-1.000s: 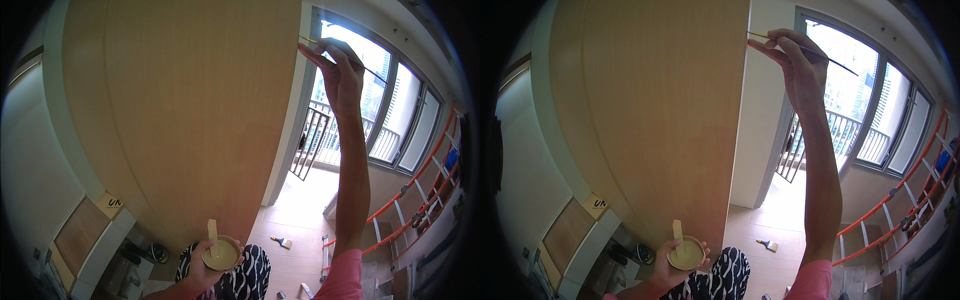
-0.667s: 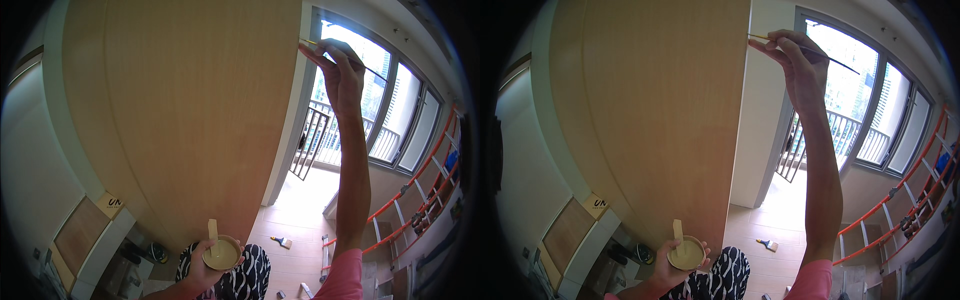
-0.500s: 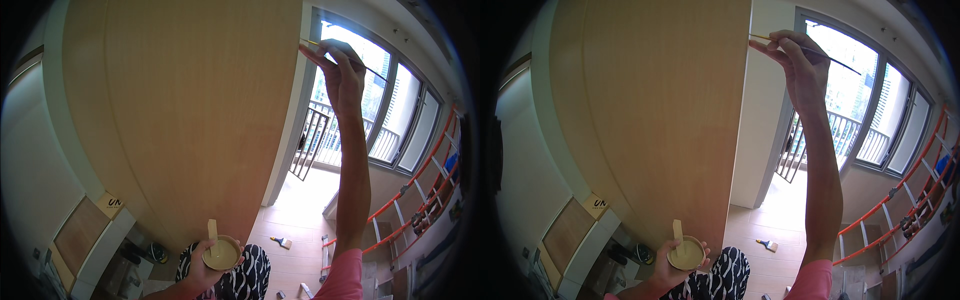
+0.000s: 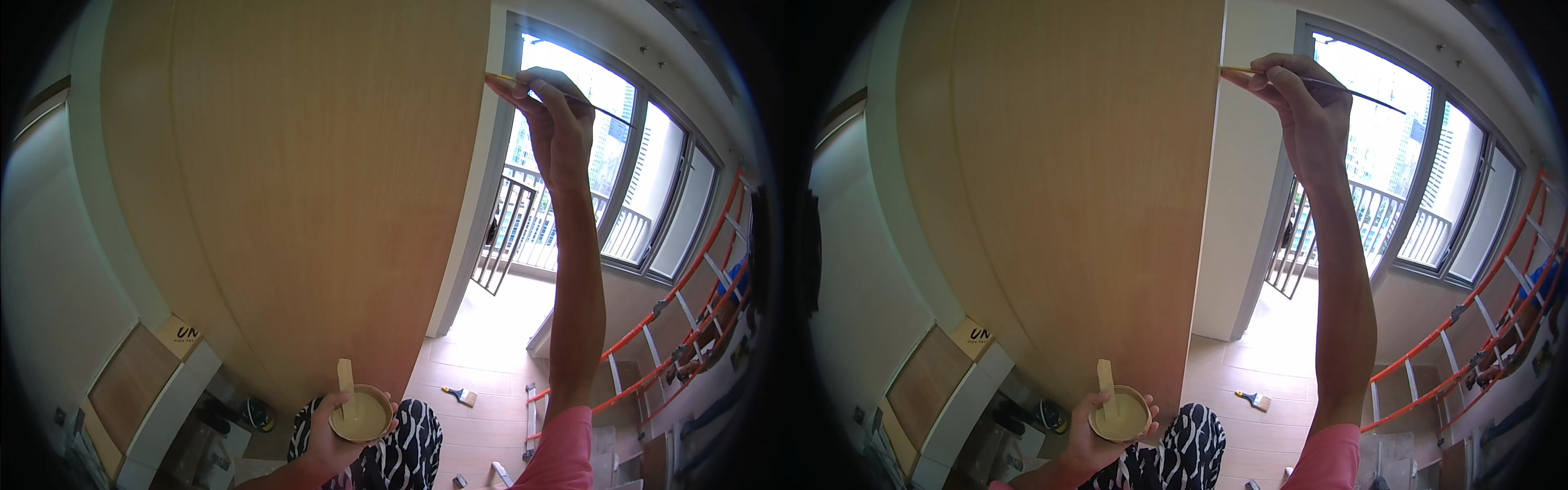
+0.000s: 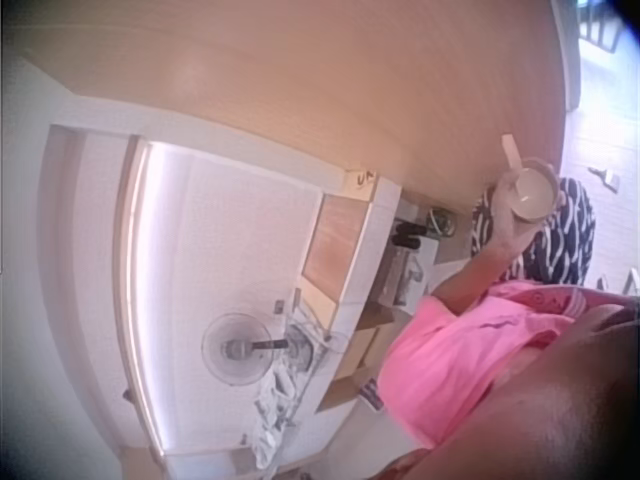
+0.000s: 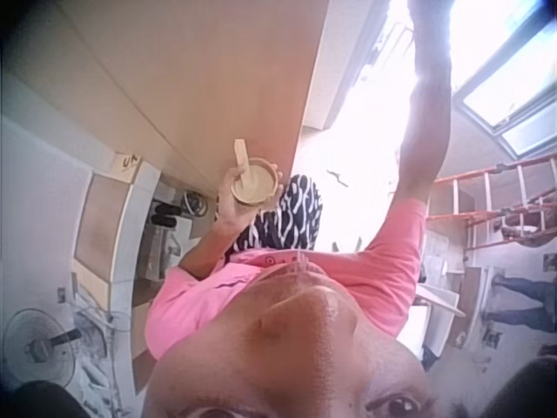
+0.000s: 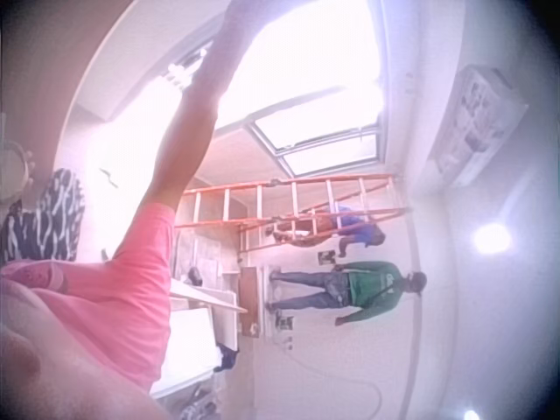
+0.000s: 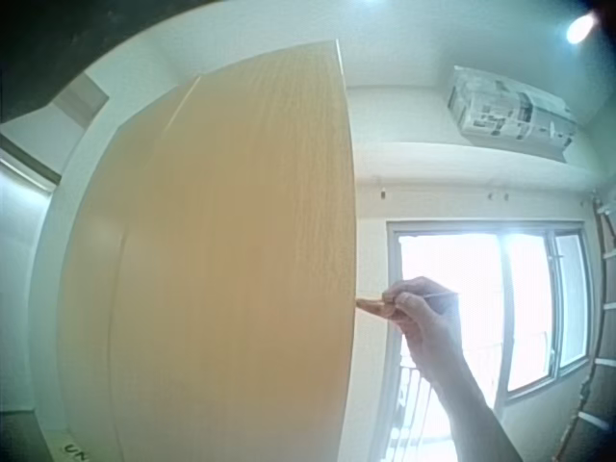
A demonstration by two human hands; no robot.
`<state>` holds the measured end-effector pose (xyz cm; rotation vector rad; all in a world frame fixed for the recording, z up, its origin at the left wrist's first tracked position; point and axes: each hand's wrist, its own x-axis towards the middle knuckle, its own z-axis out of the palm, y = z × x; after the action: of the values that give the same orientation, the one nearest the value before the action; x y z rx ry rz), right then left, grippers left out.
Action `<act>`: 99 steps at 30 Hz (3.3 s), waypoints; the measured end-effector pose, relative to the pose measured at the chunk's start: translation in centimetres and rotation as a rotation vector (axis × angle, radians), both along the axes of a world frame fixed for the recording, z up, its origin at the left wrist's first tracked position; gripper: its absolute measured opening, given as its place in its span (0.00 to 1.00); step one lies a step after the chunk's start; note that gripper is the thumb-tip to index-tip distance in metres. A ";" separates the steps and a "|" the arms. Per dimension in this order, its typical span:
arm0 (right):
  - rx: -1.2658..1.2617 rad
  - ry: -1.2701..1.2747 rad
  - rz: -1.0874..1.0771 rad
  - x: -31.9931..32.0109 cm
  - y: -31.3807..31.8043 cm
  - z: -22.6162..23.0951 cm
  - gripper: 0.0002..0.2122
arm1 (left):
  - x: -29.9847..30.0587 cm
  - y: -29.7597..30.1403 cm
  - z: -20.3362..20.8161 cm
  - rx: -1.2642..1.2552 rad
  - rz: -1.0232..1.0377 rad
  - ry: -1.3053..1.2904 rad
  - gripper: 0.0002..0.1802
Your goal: The person paints a curved wall section using a small brush and a container of beige paint. They repeatedly dip the brush into the container and apply paint to the upper edge of the wall near a window. Another person is visible in the background working on a different area.
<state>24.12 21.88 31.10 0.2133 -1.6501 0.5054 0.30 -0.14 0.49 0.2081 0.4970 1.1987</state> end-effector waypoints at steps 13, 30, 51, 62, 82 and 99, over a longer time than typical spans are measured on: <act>-0.015 0.043 -0.049 -0.3 -0.4 -0.1 0.07 | 0.0 -0.1 -0.1 0.006 -0.004 -0.014 0.27; -0.047 0.032 -0.047 -0.2 -0.3 -0.2 0.07 | 0.0 -0.2 0.0 0.029 -0.009 -0.010 0.27; -0.015 0.044 -0.068 -0.2 -0.3 -0.5 0.07 | -0.1 -0.1 -0.1 0.028 -0.025 -0.015 0.29; 0.061 0.027 -0.039 -0.5 -0.8 2.1 0.09 | -0.1 -0.1 -0.4 0.021 -0.018 -0.052 0.28; 0.027 0.047 -0.060 -0.3 -0.9 3.4 0.07 | -0.3 -0.4 0.3 0.044 -0.054 -0.017 0.27; 0.036 0.059 -0.120 0.1 -0.6 3.8 0.10 | -0.3 -0.3 0.2 0.073 -0.047 -0.037 0.26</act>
<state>24.19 21.30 34.90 0.1531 -1.6047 0.3751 0.04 -0.44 0.66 0.2583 0.4141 1.1735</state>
